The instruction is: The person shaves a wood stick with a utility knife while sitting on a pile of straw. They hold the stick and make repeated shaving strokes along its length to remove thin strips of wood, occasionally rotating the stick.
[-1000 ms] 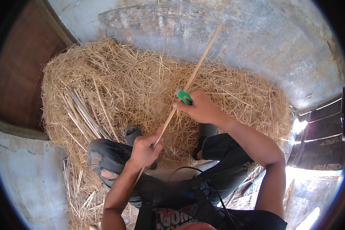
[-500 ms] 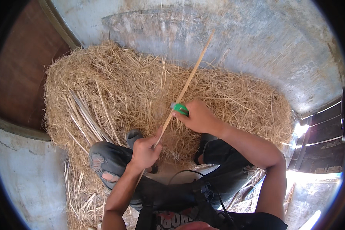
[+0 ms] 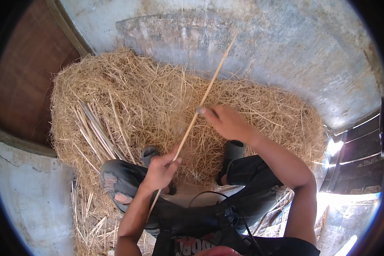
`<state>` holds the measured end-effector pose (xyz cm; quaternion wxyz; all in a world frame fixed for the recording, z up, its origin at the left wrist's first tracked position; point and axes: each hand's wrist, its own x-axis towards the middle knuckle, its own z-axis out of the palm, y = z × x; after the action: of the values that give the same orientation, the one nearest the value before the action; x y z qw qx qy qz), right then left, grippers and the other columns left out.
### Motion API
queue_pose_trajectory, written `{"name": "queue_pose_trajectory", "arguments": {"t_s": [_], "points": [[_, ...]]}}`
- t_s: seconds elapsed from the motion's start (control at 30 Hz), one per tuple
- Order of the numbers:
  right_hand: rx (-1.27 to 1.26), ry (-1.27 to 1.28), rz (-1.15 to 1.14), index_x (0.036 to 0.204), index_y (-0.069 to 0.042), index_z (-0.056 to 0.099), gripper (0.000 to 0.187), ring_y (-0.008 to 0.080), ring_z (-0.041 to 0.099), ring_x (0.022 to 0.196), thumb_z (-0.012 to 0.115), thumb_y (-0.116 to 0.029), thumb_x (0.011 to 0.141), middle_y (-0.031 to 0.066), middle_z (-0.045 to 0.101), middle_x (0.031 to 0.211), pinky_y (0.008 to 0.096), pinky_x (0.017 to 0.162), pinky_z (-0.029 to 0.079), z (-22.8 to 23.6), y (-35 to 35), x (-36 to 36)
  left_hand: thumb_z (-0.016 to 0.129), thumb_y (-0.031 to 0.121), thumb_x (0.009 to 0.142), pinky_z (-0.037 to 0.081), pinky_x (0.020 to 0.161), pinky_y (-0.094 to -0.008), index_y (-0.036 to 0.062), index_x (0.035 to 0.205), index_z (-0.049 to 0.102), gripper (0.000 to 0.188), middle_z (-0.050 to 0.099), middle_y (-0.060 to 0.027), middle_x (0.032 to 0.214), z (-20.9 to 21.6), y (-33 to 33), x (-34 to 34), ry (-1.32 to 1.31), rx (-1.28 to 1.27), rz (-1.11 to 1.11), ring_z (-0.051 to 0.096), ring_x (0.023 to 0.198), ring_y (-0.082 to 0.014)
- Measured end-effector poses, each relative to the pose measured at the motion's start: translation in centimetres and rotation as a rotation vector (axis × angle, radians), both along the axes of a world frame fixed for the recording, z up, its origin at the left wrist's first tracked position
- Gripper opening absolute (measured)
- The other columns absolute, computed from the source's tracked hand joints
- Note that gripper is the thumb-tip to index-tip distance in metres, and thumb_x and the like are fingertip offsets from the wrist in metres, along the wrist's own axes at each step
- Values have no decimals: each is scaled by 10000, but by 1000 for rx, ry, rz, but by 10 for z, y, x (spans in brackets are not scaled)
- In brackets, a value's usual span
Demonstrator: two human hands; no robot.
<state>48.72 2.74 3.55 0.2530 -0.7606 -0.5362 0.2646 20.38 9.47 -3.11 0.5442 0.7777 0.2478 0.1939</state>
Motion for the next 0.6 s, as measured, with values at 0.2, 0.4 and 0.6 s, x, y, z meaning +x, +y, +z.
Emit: {"name": "queue_pose_trajectory", "arguments": {"t_s": [0.2,0.4,0.6], "points": [[90,-131,-258,722,38,553,725,276,455,545,423,-577,1083,132,446,568,478,589,403,6,0,59,657,65,980,473,584,-270,-10,1420,589,451,482,-82,614,5,-1,1,86,121,-114,491,561,-80],[123,-98,-268,684,55,519,736,283,435,526,423,-550,1092,147,408,547,481,580,389,3,-6,73,657,76,978,471,565,-284,-11,1410,596,445,449,-91,592,-1,-5,2,28,95,-144,482,529,-100],[136,-94,-132,696,50,525,704,335,457,515,403,-507,1107,189,444,561,500,595,410,-16,-8,44,667,78,977,471,578,-274,-2,1408,599,444,466,-87,609,-10,-3,-2,35,82,-117,494,553,-92]]}}
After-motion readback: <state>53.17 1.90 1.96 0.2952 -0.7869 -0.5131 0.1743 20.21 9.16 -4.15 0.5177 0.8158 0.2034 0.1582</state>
